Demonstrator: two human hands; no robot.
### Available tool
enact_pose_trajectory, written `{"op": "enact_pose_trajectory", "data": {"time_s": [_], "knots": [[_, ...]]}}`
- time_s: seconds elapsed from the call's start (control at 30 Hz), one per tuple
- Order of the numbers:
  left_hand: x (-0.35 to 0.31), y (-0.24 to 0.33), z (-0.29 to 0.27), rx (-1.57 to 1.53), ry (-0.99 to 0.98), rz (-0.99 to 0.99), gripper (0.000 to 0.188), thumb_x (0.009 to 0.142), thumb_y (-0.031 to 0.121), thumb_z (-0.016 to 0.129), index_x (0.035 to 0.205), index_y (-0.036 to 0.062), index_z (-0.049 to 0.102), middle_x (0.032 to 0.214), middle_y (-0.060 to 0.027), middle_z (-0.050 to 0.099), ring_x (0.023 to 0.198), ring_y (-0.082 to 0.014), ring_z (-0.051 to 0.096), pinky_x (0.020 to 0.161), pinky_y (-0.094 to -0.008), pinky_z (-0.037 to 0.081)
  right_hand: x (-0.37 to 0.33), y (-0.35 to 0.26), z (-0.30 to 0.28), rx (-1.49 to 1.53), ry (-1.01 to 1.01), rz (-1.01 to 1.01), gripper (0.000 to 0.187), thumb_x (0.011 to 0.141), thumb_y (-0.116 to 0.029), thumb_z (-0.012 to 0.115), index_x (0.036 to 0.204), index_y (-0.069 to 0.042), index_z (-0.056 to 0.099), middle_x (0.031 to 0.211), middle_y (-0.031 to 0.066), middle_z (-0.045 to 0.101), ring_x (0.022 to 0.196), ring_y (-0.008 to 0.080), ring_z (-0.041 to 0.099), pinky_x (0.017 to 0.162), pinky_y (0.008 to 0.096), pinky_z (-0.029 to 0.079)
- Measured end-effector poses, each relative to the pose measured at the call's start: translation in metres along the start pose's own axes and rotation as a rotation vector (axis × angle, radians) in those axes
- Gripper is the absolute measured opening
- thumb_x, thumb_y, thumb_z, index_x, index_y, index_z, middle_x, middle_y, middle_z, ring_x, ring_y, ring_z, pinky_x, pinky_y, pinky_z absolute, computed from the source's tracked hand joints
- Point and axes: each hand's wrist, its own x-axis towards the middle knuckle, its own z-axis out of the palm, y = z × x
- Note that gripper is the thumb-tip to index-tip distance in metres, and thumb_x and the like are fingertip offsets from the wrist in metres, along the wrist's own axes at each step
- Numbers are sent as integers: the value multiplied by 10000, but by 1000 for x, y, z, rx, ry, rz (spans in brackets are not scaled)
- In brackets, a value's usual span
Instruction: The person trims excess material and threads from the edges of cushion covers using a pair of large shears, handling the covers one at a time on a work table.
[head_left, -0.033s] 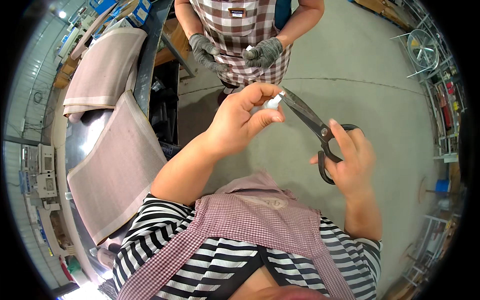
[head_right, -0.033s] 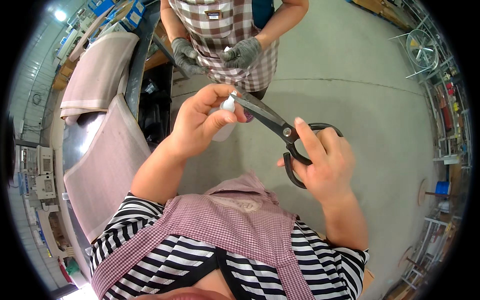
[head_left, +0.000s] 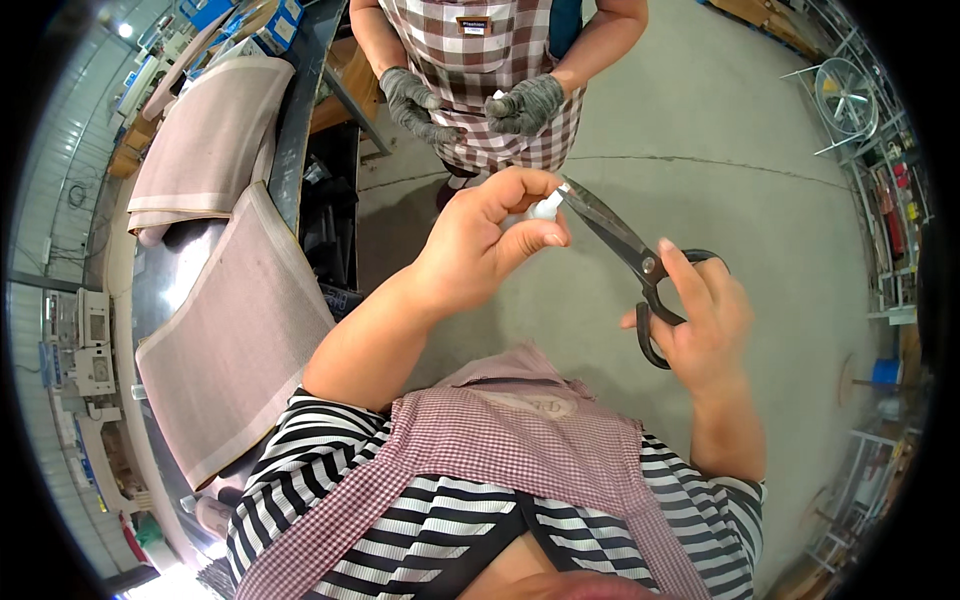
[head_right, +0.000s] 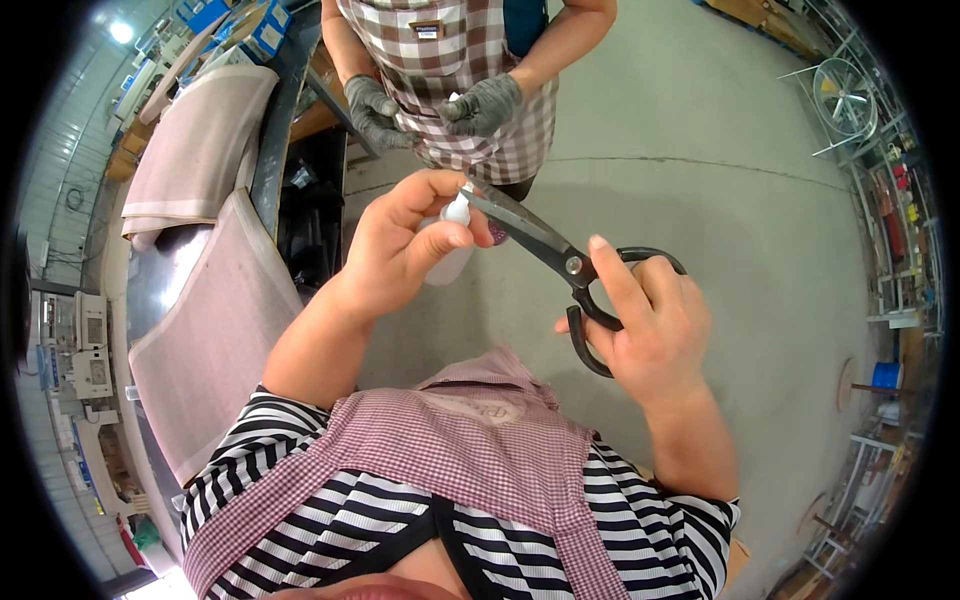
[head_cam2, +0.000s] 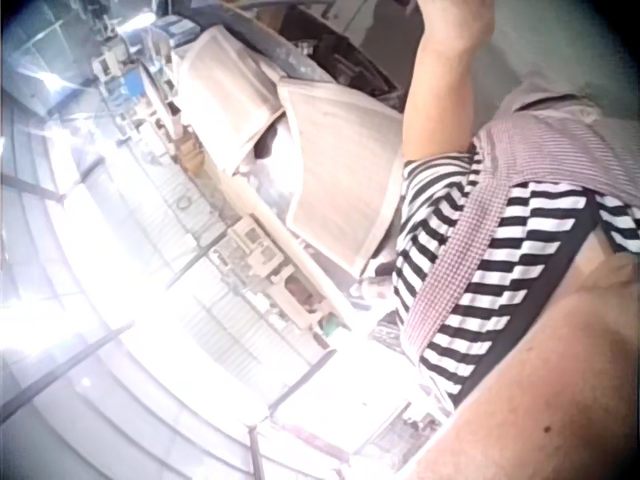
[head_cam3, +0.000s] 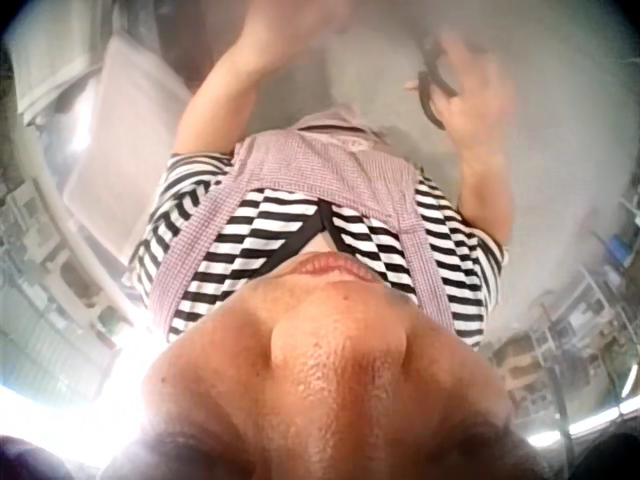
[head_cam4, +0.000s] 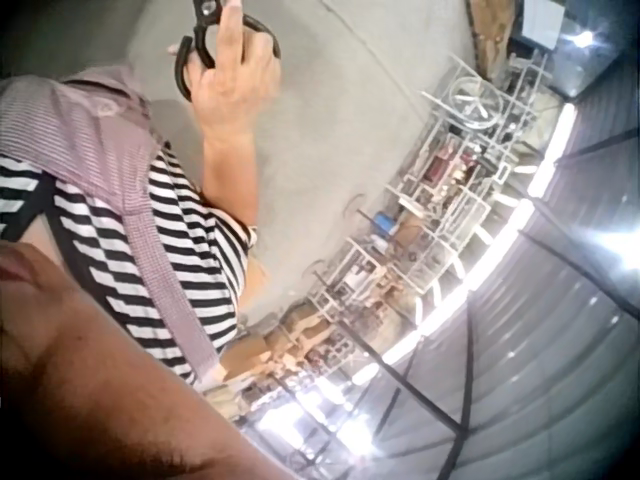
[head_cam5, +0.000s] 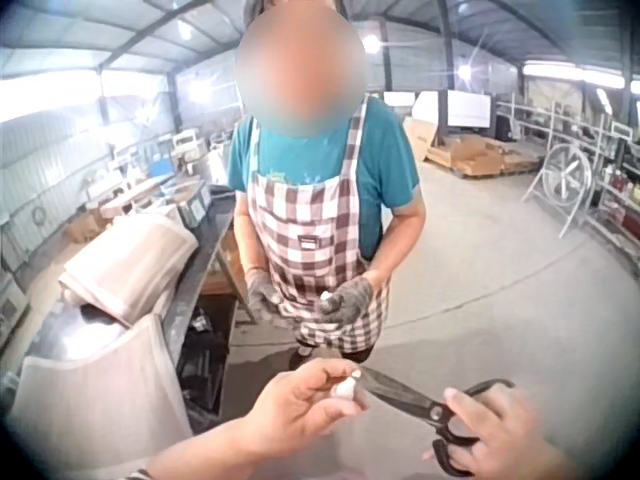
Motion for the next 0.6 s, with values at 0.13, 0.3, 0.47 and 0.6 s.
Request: {"op": "enact_pose_trajectory", "data": {"time_s": [0.13,0.3,0.47,0.6], "knots": [[-4,-2,1,-86,-6,-10,364,981,254,697,1201,-7,570,985,-61,696,948,-153,668,884,-316,524,2,1,-3,-45,27,-47,755,631,-444,872,1279,-116,664,773,-15,501,601,153,477,518,315,384],[-7,1,1,-142,-16,-42,295,991,228,689,1147,-6,602,961,-53,698,926,-134,661,856,-298,521,5,-1,-8,-125,9,-90,741,649,-456,858,1274,-108,663,773,-11,511,587,157,479,506,309,383],[-6,7,-3,-99,-45,-141,285,1008,255,661,1109,-7,610,957,-73,692,918,-164,665,855,-331,522,6,-8,-12,-22,-78,-40,729,662,-456,862,1265,-96,663,795,7,584,562,161,498,490,303,414],[-6,4,-4,-101,-88,-213,305,1010,264,658,1128,-15,620,942,-76,700,910,-153,663,833,-311,520,-2,-16,-9,362,-204,179,678,691,-369,894,1251,-69,659,871,45,666,551,165,503,478,301,433]]}}
